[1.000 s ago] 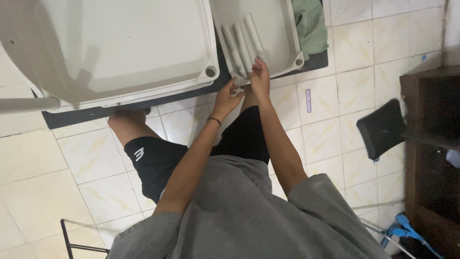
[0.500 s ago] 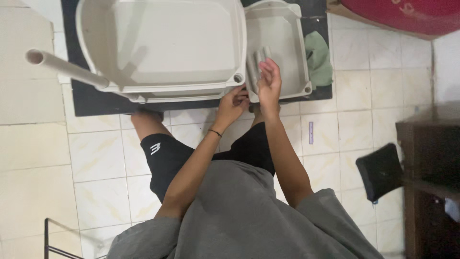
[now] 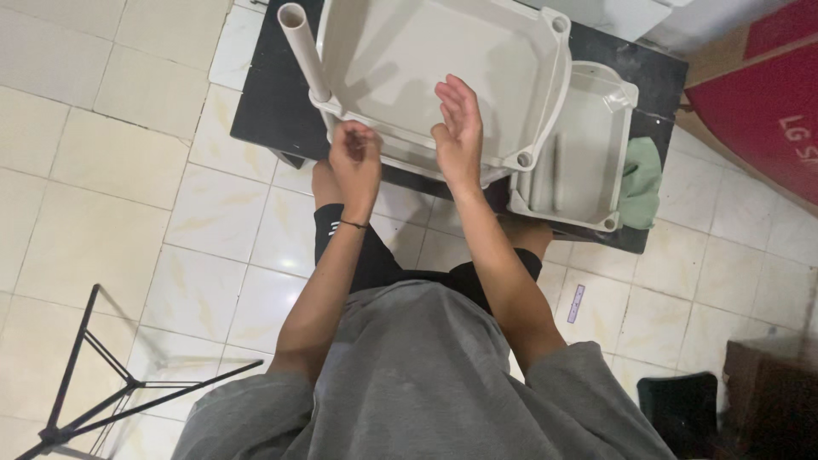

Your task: The person assembles a white plastic three-tier storage shelf by inserting cylindrical support rods into the corner sockets of the trays. They connect the trays vertically, then disassemble the unit to separate the trays and rods, and finally reassemble the structure.

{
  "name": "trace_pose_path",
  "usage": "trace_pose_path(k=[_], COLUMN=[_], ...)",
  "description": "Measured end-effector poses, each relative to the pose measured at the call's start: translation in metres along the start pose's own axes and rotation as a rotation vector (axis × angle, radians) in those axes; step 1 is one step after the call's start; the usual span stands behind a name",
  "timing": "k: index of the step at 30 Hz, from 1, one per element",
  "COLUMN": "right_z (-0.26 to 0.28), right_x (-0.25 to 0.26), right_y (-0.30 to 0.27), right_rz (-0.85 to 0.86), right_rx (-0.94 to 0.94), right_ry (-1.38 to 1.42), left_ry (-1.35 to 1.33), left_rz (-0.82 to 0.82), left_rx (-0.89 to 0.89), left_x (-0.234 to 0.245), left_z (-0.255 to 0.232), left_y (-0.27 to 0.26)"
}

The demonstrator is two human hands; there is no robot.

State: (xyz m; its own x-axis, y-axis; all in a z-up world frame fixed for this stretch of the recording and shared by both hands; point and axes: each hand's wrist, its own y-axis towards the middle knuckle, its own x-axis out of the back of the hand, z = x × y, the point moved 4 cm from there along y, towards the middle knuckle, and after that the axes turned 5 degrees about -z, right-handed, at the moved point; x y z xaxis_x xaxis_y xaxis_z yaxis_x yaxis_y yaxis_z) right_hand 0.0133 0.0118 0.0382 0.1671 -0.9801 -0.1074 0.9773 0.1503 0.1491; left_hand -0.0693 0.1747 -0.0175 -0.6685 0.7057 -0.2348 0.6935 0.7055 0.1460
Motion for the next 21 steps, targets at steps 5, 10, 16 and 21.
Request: trace_pose_path(k=[5,10,16,21], right_z=[0.009,0.016,0.007,-0.023], right_x=[-0.038,-0.082,-0.163,-0.188], right_y=[0.012,0.024,0.037,0.058], right_rz=[0.101,0.251,0.329,0.212], right_rx=[0.030,0.029,0.181,0.064], right_ry=[-0.009,-0.114,-0.224,-0.234], left_ry=[0.131,0.424,0.524,0.331], left_rz=[-0.167,-0.258,-0.253,-0.335], left_rx=[-0.032,-0.254,-0.192,-0.127], left_x=[0.033,0.033,0.012,0.011], left_z=[0.013,0.020,0.053,0.062], left_y=[0.031,0.073,0.108,0.107])
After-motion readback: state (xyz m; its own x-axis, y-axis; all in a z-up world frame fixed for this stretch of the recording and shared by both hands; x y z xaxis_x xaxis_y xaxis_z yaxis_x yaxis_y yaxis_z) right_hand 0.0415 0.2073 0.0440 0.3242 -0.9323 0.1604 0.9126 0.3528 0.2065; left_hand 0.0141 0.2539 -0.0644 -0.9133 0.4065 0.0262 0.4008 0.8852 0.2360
